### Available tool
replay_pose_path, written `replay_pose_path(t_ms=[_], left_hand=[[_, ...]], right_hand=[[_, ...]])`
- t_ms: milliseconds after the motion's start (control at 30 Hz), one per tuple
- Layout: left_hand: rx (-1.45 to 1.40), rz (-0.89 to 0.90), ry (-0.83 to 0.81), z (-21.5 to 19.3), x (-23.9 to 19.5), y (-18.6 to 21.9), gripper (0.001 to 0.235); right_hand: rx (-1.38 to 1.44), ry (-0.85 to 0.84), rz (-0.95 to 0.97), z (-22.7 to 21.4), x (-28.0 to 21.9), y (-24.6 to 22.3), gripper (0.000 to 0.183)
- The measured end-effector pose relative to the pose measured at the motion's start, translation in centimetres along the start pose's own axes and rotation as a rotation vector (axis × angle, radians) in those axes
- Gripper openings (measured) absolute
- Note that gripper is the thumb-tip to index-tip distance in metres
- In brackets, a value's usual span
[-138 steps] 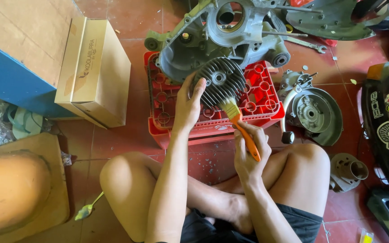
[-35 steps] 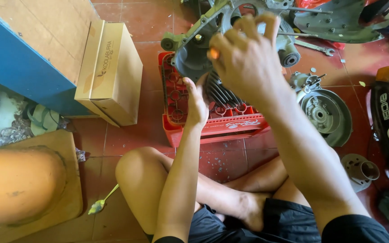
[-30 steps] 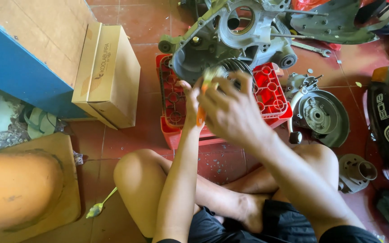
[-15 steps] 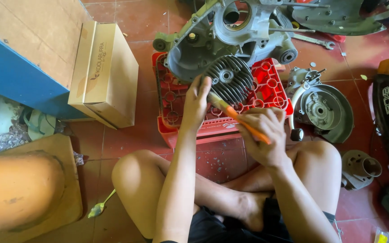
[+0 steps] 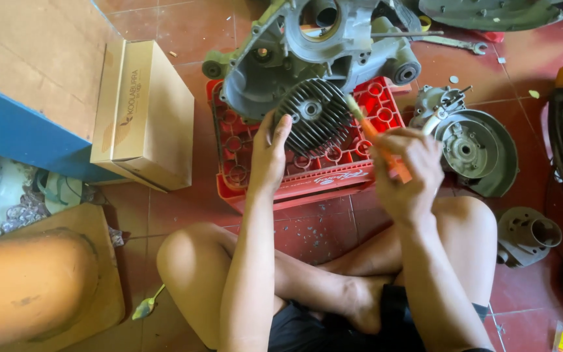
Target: Cleaning motorcycle engine components like the cylinder and casing using a paintbrush to remove debris.
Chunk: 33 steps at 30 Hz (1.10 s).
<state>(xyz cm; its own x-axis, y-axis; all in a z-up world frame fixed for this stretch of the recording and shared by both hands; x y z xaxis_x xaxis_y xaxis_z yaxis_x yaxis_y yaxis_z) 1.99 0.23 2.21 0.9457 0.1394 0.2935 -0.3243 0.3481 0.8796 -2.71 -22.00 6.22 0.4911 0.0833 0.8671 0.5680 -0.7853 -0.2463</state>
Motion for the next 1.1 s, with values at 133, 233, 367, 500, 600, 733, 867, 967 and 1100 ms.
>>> replay_pose_path(t_ms=[133,233,367,500,600,733,867,967,1100], left_hand=[[0.006,0.003,0.004,0.1,0.1,-0.6,0.042],[-0.004,0.004,0.019,0.3,0.2,-0.8,0.038],[0.012,0.007,0.020,0.4,0.3,-1.1,0.038],[-0.013,0.028,0.050,1.1,0.4,-2.1,0.040],[-0.035,0.037,0.054,1.4,0.6,-2.3,0.040],[-0.014,0.038,0.063,1.3,0.7,-2.8,0.038],[-0.042,0.037,0.063,1.5,1.0,-2.6,0.037],[-0.068,0.040,0.061,1.3,1.2,-3.1,0.038],[-0.089,0.031,0.050,1.9,1.2,-2.7,0.039]], right_hand=[[0.042,0.065,-0.065,-0.1,-2.0,-2.2,0.009],[0.136,0.120,-0.010,-0.6,-2.8,-3.3,0.005],[0.279,0.113,0.068,0.1,-3.1,-3.1,0.008],[0.206,0.147,0.069,0.1,-3.2,-1.2,0.009],[0.301,0.189,0.124,-0.2,-3.4,-0.6,0.011],[0.360,0.177,0.153,0.7,-3.5,-0.3,0.008],[0.381,0.188,0.221,0.7,-3.4,0.8,0.011],[0.421,0.125,0.218,0.5,-3.2,0.5,0.010],[0.445,0.001,0.110,2.0,-2.0,-1.0,0.006]])
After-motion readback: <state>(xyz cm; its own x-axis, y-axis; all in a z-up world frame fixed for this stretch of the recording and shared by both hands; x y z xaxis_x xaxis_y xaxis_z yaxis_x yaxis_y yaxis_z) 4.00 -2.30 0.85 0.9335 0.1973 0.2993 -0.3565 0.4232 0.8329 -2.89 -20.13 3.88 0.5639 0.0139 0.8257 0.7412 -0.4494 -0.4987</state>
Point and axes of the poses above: each hand's wrist, its own x-axis towards the middle knuckle, its own z-axis out of the palm, y = z × x, the point moved 3 cm from there along x, towards the middle knuckle, and after that the axes turned 14 degrees about -x, right-handed, at the moved point
